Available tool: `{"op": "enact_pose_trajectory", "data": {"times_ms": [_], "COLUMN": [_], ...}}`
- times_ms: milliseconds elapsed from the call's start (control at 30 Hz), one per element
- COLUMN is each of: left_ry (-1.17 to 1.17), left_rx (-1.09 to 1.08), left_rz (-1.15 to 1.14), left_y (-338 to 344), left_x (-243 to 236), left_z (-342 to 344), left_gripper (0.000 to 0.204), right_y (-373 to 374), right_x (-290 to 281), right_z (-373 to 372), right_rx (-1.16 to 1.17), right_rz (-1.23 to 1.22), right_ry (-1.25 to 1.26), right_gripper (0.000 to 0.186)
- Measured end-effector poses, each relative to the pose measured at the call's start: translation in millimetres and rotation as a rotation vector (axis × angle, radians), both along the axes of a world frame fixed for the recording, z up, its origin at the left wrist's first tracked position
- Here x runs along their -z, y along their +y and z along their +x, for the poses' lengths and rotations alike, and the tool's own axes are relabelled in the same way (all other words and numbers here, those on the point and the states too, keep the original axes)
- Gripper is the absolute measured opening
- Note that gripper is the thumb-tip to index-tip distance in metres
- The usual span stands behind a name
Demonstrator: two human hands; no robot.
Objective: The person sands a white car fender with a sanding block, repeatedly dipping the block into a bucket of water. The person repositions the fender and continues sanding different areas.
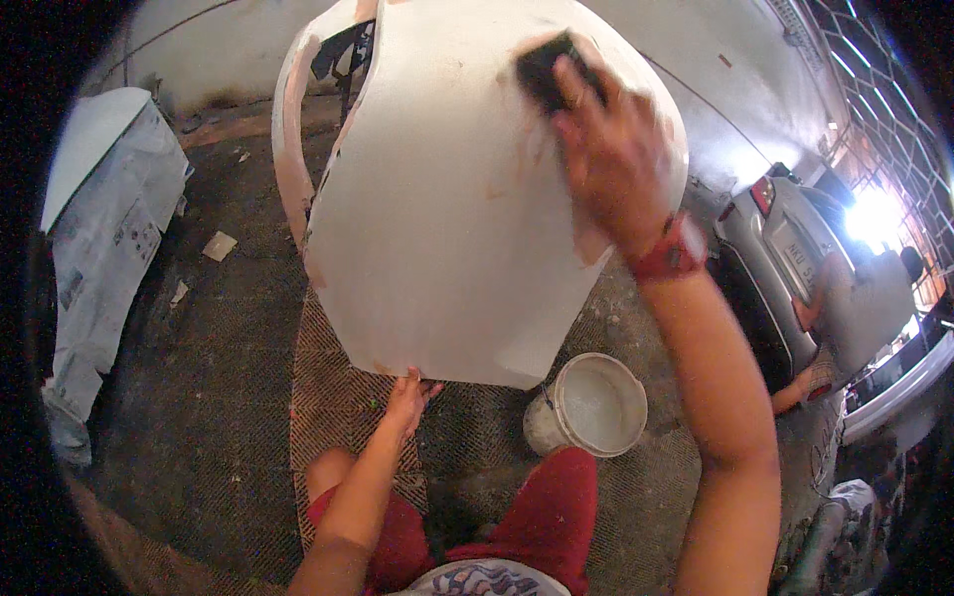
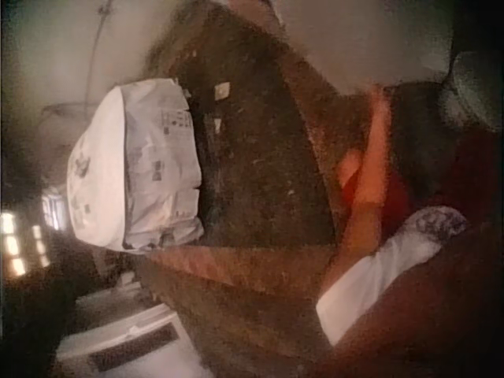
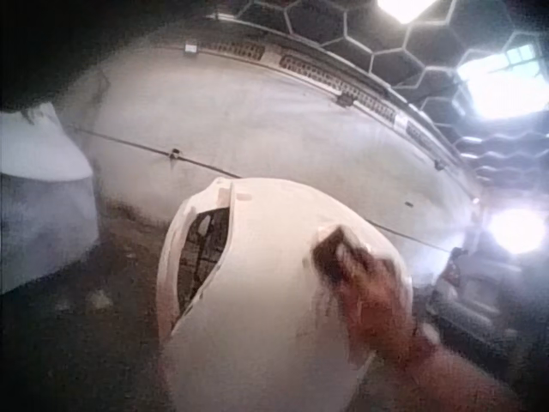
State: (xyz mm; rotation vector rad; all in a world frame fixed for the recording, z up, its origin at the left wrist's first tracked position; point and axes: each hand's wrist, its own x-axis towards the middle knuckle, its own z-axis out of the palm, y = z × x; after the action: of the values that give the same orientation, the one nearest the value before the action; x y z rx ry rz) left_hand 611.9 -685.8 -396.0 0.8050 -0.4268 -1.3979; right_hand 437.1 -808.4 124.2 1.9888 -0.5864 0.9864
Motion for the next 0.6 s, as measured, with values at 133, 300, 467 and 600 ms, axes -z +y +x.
{"op": "enact_pose_trajectory", "data": {"times_ms": [133,300,467,600], "left_ry": [0.037,0.121,0.097,0.008], "left_rx": [0.035,0.057,0.062,0.072], "left_rz": [-0.007,-0.149,-0.053,0.019], "left_y": [3,6,-7,-3], "left_x": [-17,-19,-10,0], "left_z": [-17,-17,-16,-20], "left_gripper": [0.063,0.066,0.07,0.071], "right_y": [-63,-28,-24,30], "right_x": [-89,-99,-31,43], "right_z": [-5,28,10,-20], "right_rx": [0.018,0.045,-0.116,-0.111], "right_rz": [0.236,0.445,0.125,0.12], "right_ry": [-0.024,-0.145,-0.131,-0.041], "right_gripper": [0.034,0.028,0.041,0.044]}}
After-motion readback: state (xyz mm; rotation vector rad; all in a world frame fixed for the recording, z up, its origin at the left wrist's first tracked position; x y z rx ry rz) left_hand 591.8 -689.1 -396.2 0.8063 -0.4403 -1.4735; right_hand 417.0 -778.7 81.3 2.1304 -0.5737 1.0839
